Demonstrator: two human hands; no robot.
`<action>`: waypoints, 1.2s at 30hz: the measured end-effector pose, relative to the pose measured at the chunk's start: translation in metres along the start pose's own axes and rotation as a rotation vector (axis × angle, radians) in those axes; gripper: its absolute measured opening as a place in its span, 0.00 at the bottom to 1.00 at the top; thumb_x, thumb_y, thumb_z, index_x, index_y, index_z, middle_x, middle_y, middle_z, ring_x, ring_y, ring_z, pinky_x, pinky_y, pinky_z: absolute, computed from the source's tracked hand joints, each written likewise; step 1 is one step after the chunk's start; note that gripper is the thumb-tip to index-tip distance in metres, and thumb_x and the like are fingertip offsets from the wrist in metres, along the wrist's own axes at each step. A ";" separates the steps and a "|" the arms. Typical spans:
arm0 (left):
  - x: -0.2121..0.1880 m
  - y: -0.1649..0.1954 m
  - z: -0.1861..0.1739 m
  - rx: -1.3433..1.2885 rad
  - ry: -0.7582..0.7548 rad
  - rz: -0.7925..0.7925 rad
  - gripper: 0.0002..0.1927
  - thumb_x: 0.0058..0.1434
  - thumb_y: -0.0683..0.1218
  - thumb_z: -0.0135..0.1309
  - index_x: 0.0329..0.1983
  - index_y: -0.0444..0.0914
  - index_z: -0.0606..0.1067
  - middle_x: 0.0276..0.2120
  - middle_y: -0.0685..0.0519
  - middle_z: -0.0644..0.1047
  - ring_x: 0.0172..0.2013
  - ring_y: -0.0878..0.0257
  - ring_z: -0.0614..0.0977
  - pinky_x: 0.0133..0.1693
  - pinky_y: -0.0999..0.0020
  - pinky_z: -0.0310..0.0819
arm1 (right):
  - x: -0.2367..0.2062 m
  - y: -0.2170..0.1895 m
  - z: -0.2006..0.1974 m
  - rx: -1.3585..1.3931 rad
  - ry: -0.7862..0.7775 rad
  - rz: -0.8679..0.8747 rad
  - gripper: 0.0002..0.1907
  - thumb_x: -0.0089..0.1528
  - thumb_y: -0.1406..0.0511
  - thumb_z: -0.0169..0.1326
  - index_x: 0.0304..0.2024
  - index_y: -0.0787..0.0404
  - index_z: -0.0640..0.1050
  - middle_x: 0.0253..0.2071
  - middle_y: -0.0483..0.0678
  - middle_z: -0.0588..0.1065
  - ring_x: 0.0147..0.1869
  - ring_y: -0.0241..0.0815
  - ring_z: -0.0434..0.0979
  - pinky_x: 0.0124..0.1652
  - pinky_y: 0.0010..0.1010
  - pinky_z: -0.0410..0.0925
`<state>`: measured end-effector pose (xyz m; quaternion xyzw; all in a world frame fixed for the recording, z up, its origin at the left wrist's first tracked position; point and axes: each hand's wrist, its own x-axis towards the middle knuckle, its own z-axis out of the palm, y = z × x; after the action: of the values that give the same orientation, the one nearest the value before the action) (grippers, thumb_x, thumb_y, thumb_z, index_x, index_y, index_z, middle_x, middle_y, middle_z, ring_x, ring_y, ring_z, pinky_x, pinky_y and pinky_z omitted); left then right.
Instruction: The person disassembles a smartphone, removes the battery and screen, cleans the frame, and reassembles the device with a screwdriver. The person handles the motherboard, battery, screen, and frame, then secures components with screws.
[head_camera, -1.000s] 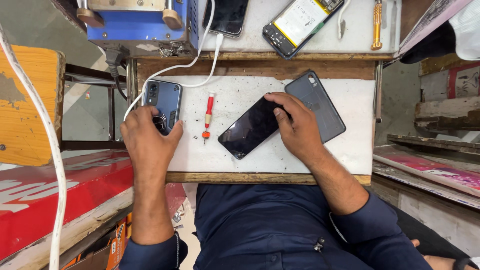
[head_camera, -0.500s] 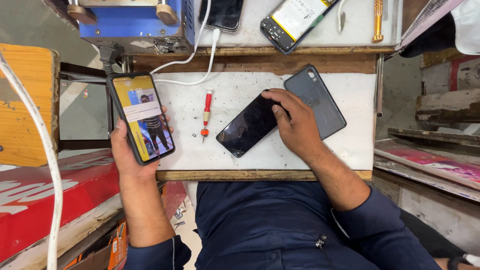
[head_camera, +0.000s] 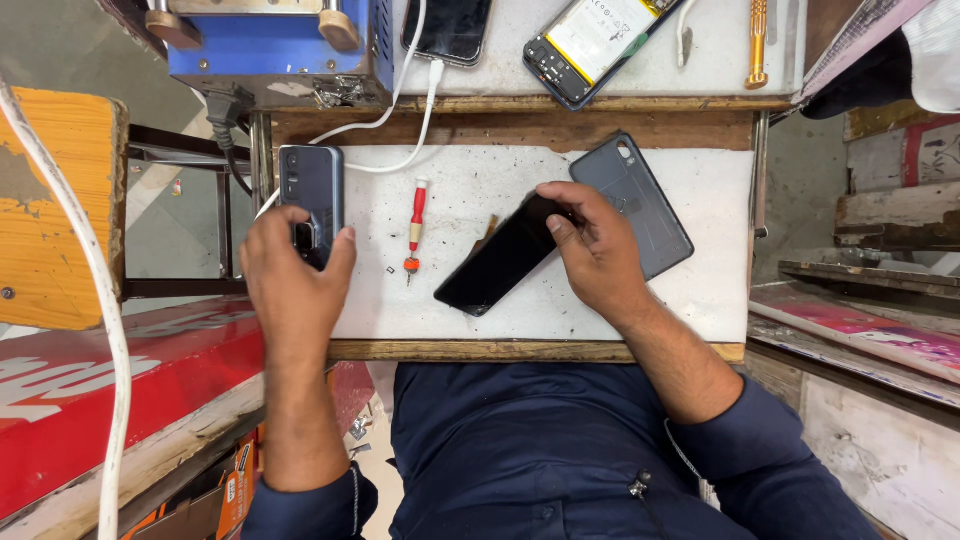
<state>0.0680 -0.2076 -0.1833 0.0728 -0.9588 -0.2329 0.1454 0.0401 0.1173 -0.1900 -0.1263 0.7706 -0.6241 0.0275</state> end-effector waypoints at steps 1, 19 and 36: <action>0.000 0.002 0.004 0.026 0.001 -0.007 0.27 0.59 0.49 0.71 0.56 0.35 0.71 0.52 0.41 0.74 0.55 0.44 0.73 0.58 0.47 0.67 | -0.001 0.004 -0.001 0.092 -0.010 -0.038 0.16 0.72 0.75 0.47 0.62 0.62 0.70 0.57 0.52 0.75 0.63 0.40 0.76 0.62 0.31 0.70; -0.025 0.098 -0.075 -1.046 -0.251 0.561 0.22 0.74 0.58 0.50 0.34 0.36 0.76 0.38 0.50 0.82 0.42 0.55 0.88 0.48 0.60 0.84 | 0.013 -0.080 -0.029 -0.499 -0.054 -0.578 0.21 0.57 0.83 0.54 0.46 0.57 0.80 0.49 0.47 0.79 0.53 0.47 0.79 0.52 0.35 0.72; -0.035 0.147 -0.093 -1.149 -0.333 0.763 0.04 0.64 0.41 0.55 0.41 0.41 0.78 0.34 0.50 0.80 0.36 0.53 0.85 0.41 0.58 0.81 | 0.006 -0.065 0.032 -0.709 0.027 -0.614 0.25 0.61 0.71 0.68 0.55 0.52 0.71 0.62 0.45 0.71 0.74 0.60 0.59 0.70 0.51 0.58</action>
<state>0.1191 -0.1103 -0.0441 -0.3929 -0.6522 -0.6428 0.0839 0.0512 0.0729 -0.1332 -0.3419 0.8636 -0.3032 -0.2132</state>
